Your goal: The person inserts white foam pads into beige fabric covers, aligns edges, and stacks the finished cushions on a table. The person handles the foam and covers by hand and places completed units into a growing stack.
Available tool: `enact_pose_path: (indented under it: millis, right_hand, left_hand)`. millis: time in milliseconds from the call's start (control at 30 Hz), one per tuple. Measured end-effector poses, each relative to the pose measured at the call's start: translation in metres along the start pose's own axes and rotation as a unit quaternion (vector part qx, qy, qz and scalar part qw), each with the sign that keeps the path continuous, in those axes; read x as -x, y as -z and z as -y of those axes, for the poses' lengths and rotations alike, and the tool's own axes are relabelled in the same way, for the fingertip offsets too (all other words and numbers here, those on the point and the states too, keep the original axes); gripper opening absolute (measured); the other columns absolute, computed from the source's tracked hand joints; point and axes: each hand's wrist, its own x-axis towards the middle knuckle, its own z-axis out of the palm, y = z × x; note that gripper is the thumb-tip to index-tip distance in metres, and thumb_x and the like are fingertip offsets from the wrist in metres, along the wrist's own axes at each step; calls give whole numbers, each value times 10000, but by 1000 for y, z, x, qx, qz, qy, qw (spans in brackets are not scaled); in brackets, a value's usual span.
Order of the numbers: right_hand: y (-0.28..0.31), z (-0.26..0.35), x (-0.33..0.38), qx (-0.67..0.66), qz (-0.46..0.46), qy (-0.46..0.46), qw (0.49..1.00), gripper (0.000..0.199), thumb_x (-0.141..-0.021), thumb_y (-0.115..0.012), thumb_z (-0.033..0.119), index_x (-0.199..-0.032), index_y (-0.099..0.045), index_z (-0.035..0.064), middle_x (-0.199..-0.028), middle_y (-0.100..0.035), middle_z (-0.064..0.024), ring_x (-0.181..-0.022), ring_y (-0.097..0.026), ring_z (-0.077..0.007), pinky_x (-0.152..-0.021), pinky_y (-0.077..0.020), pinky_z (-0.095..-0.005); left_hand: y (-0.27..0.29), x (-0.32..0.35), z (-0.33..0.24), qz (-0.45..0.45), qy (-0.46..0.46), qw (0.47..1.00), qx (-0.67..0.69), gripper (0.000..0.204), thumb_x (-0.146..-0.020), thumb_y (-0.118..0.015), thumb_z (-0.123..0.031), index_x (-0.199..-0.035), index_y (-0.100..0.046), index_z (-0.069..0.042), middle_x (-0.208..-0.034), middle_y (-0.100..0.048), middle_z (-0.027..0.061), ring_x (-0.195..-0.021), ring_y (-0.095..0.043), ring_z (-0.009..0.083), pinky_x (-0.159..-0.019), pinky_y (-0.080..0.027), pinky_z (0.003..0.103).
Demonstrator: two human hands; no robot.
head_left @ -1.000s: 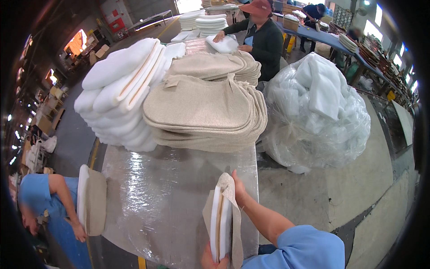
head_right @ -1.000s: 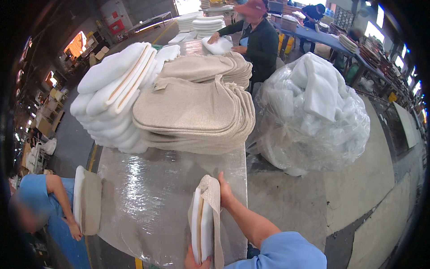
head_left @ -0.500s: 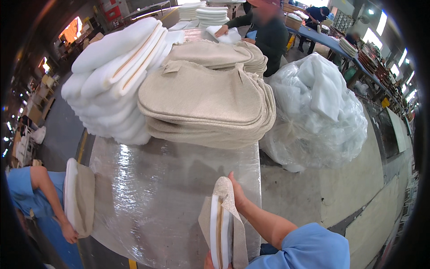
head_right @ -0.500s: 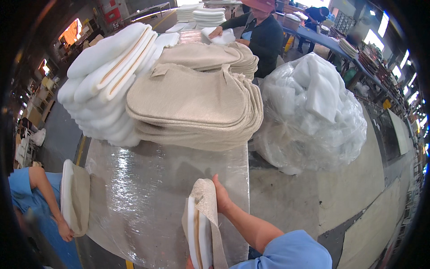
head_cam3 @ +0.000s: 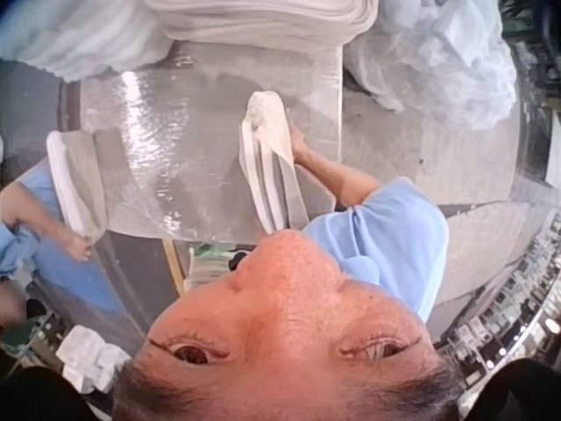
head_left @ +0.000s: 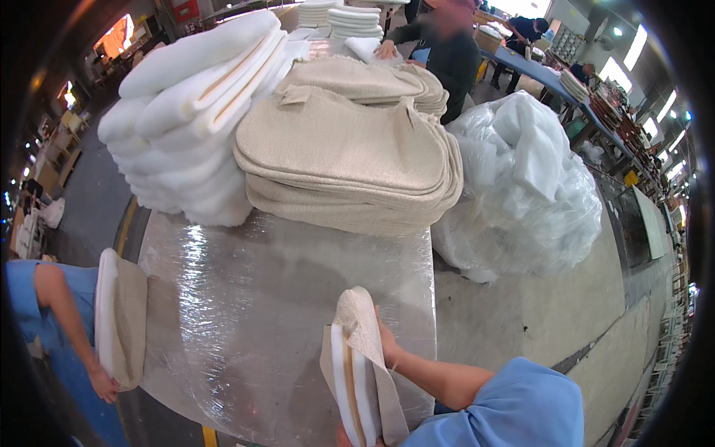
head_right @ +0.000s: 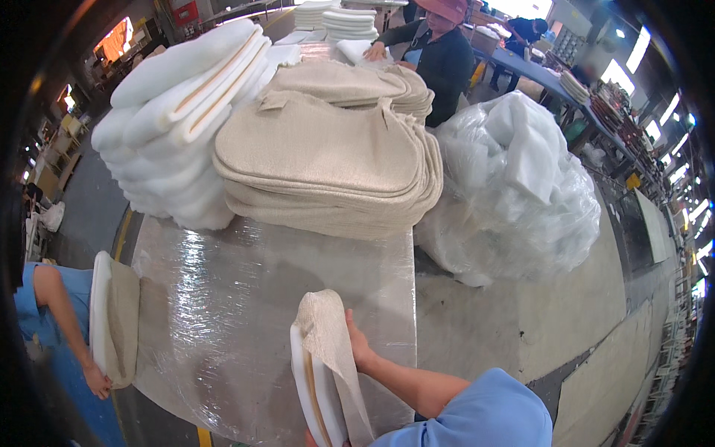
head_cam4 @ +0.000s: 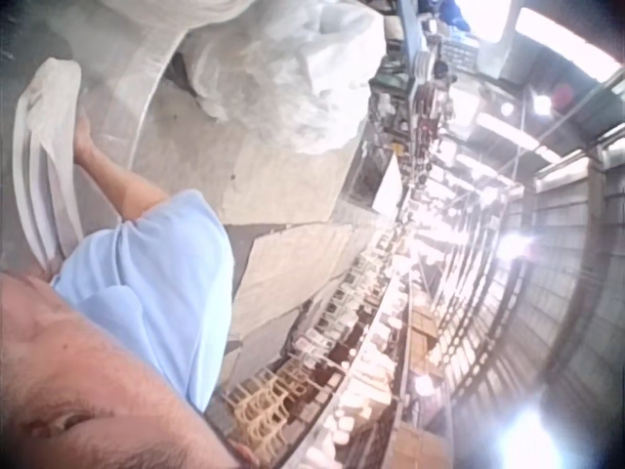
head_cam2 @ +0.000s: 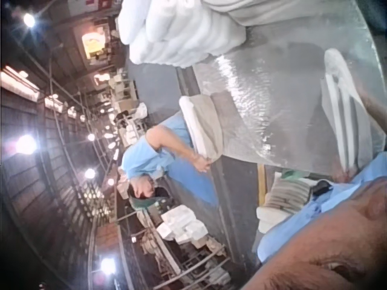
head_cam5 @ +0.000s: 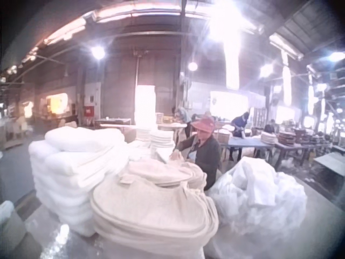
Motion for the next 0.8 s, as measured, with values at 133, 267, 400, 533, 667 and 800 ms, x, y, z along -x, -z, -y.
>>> enact_pose_path:
  millis: [133,267,400,533,667,800]
  right_hand:
    - [-2,-30,25,138,-7,83,987,890,-1123,-234,701,-1573,-512,-16,-1534,-592,-161,-1381,-559,-267,-1192,-400,-396]
    - [20,-24,24,354,-1,86,931,862,-1136,-232,672,-1572,-512,-17,-1527,-599,-168,-1399,-546,-271,-1189,-407,-419]
    - [27,43,-36,32,54,184,981,842,-1141,-183,650,-1520,-543,-10,-1433,-664,-149,-1320,-627,-259,-1165,-450,-440]
    - [-9,103,-29,-25,189,61,980,901,-1089,-259,745,-1354,-647,-24,-1275,-721,-148,-1158,-693,-284,-1021,-549,-429]
    - [-43,58,6,-110,183,25,977,864,-1055,-331,789,-1246,-699,31,-1177,-735,-116,-1068,-697,-267,-938,-586,-438]
    - [-46,55,33,-81,179,13,980,863,-1074,-337,757,-1475,-602,41,-1388,-686,-107,-1250,-661,-265,-1094,-525,-422]
  left_hand:
    - [0,9,9,-26,-38,998,34,745,-905,-561,-42,-1623,-365,-25,-1336,-624,177,-1149,-630,273,-1001,-545,424]
    - [3,24,16,-51,-122,989,67,758,-906,-561,-45,-1634,-349,-28,-1339,-622,179,-1148,-629,276,-1000,-547,427]
    - [0,40,-45,-26,-225,973,-49,742,-825,-678,-42,-1532,-470,45,-1340,-638,253,-1234,-653,366,-1084,-496,439]
    - [-1,49,-40,-6,-219,970,-102,714,-827,-686,-33,-1508,-487,45,-1278,-645,229,-1175,-661,343,-1032,-514,436]
    - [2,68,-41,-34,-216,964,-149,710,-796,-712,-56,-1473,-521,42,-1263,-648,251,-1147,-672,390,-1017,-519,468]
    - [-1,78,-44,-59,-240,946,-210,747,-775,-728,-66,-1483,-516,45,-1279,-637,270,-1135,-673,420,-1015,-524,486]
